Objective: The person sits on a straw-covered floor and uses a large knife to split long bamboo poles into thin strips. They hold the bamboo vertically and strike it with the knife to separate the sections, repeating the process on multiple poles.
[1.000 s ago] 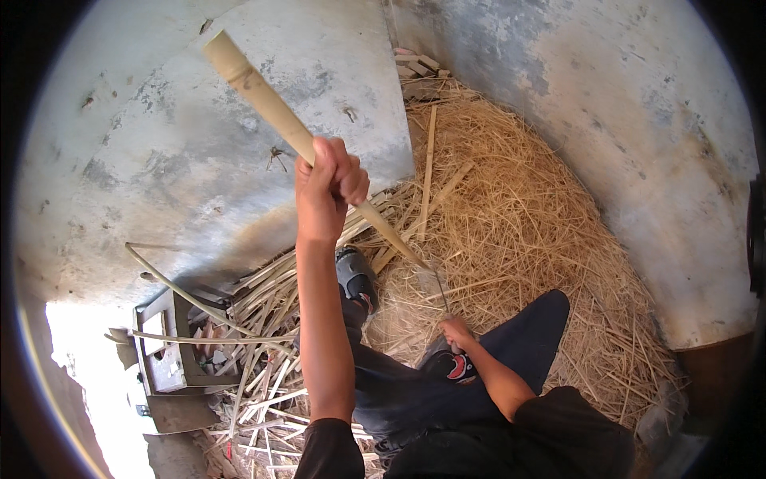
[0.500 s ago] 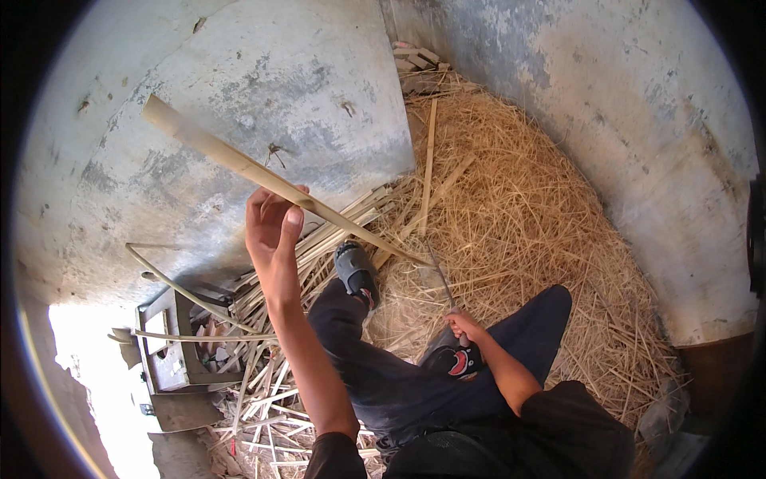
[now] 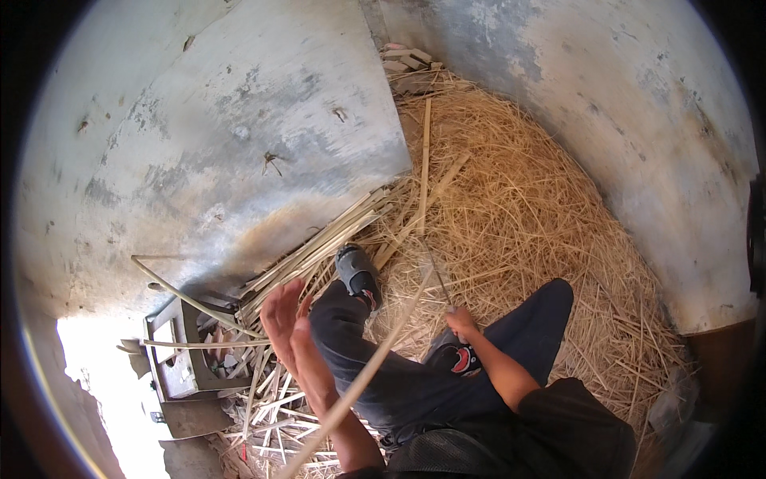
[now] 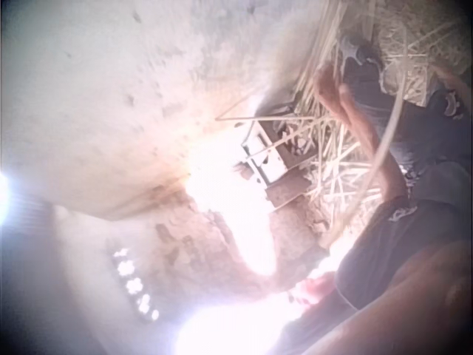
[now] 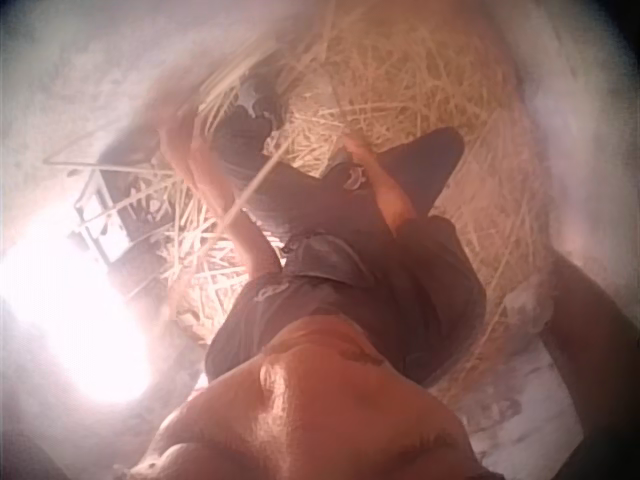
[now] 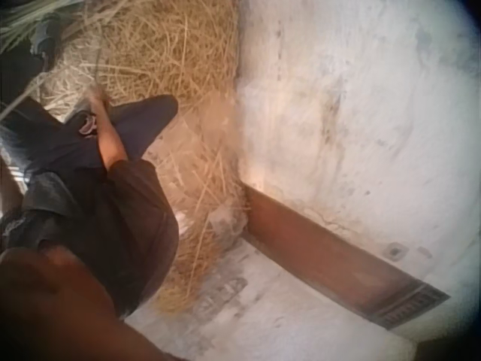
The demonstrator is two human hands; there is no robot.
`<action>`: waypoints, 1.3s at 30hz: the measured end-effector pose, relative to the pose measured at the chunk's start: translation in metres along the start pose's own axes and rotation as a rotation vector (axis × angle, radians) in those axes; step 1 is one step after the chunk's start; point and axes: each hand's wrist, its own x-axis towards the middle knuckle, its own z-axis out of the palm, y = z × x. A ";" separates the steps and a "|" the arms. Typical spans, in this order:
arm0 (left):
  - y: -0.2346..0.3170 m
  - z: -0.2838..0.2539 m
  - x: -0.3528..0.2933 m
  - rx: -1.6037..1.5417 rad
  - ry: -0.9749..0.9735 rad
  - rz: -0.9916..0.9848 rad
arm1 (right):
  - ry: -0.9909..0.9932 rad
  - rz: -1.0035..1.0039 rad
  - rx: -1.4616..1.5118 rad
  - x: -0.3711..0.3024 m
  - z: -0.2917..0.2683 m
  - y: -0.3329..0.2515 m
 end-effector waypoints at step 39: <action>-0.050 -0.099 -0.100 0.597 -0.845 -0.731 | 0.188 -0.537 -0.686 -0.009 -0.067 -0.027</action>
